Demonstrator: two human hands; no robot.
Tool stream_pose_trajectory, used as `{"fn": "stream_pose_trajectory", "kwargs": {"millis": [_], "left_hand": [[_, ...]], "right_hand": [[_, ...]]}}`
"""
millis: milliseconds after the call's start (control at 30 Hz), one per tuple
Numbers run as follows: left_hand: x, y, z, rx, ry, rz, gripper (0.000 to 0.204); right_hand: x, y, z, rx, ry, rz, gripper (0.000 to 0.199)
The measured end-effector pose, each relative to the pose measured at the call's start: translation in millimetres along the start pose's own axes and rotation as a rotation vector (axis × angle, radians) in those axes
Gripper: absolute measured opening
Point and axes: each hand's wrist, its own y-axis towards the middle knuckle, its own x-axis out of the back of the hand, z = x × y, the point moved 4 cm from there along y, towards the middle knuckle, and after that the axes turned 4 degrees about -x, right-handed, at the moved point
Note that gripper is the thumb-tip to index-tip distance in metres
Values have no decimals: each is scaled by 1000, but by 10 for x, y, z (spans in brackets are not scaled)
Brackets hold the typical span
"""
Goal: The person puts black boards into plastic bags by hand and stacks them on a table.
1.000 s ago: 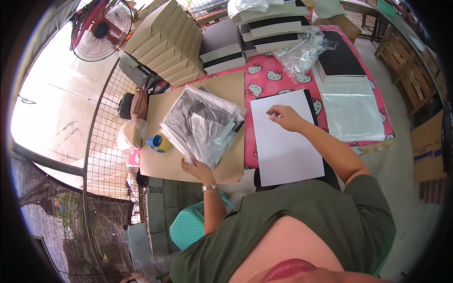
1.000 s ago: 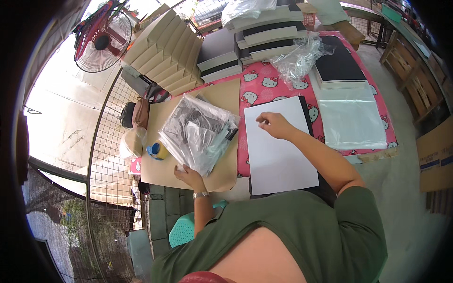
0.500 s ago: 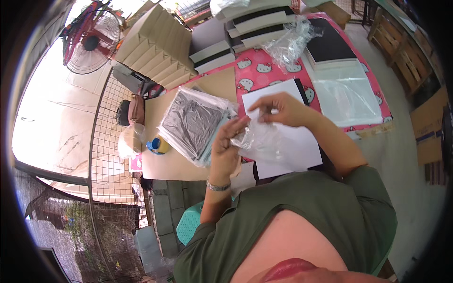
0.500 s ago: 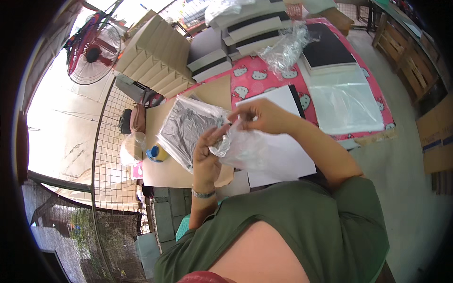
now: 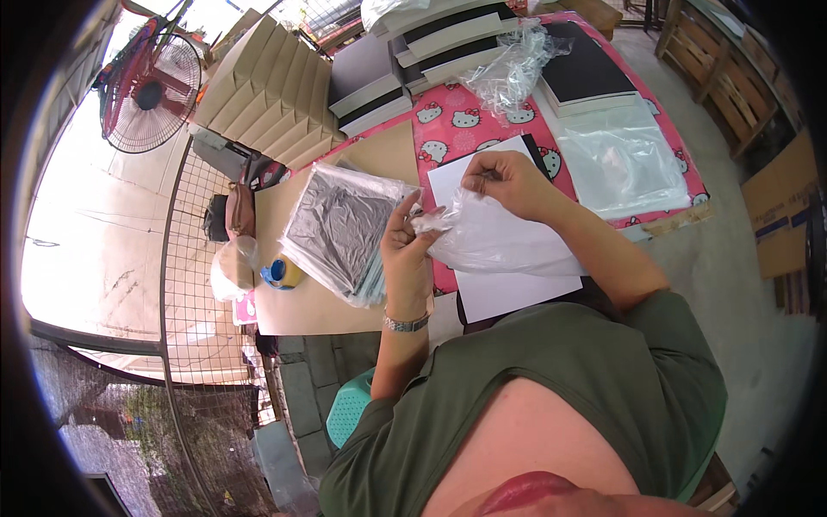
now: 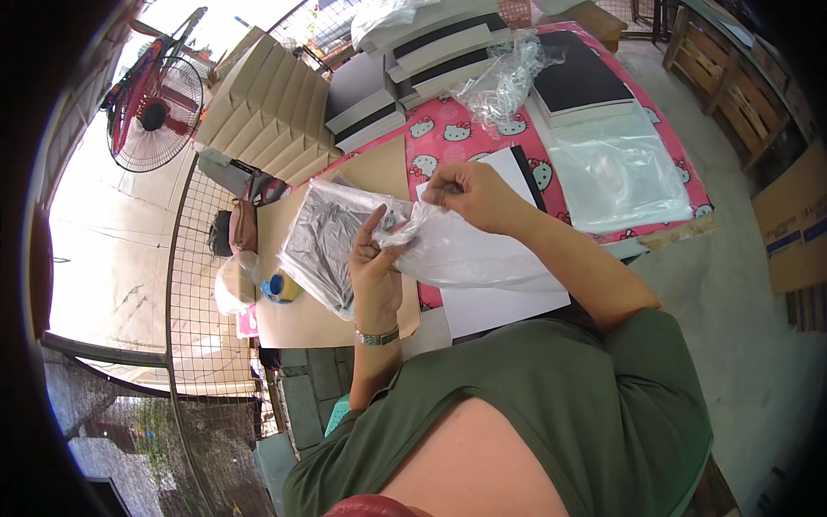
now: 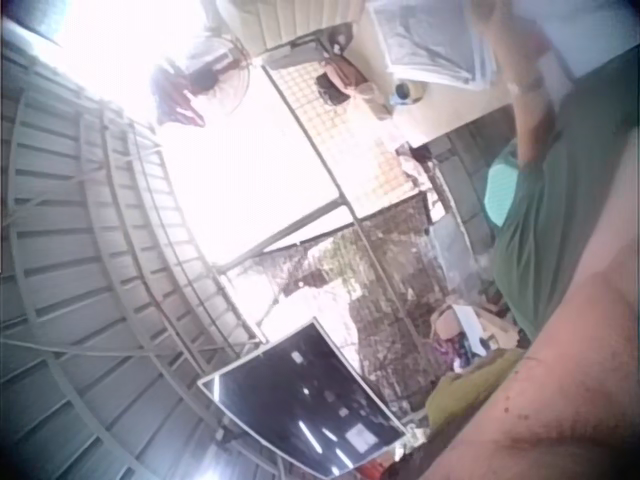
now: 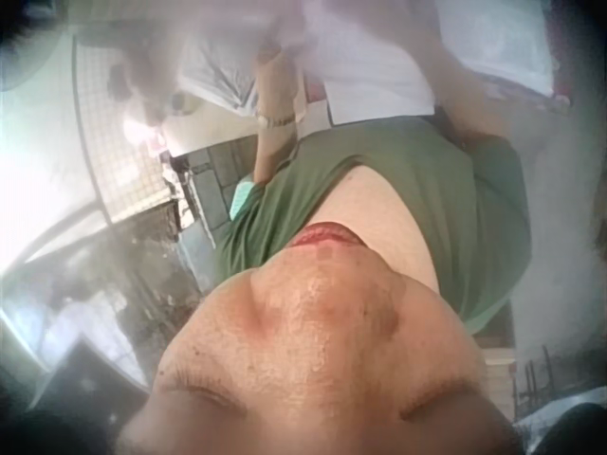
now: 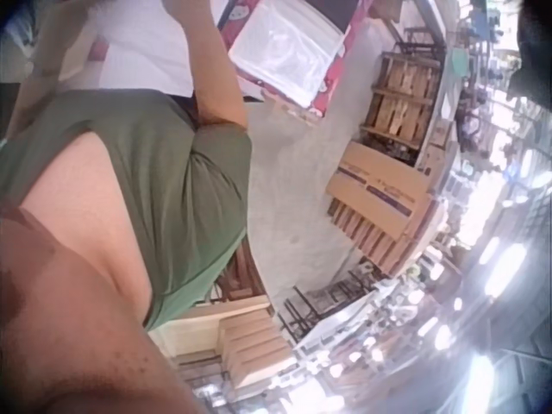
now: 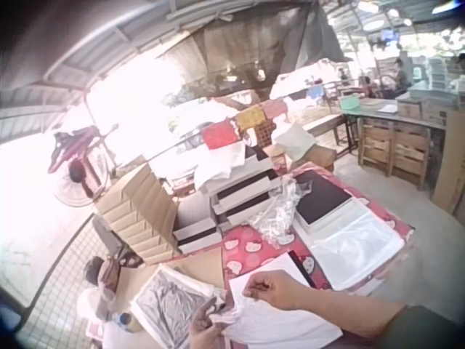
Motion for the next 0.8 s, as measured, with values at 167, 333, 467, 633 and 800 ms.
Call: {"fn": "stream_pose_trajectory", "kwargs": {"millis": [167, 333, 467, 633, 800], "left_hand": [[158, 37, 29, -87, 16, 56, 48], [107, -5, 40, -18, -28, -6, 48], [206, -84, 30, -38, 122, -7, 46], [177, -165, 184, -11, 90, -13, 37], [137, -173, 204, 90, 114, 51, 22]], "right_hand": [[-56, -53, 103, -110, 56, -1, 12], [-139, -87, 136, 3, 85, 216, 11], [-132, -17, -29, -250, -20, 18, 8], [-125, 68, -101, 29, 254, -42, 6], [-175, -43, -113, 37, 302, -33, 14]]}}
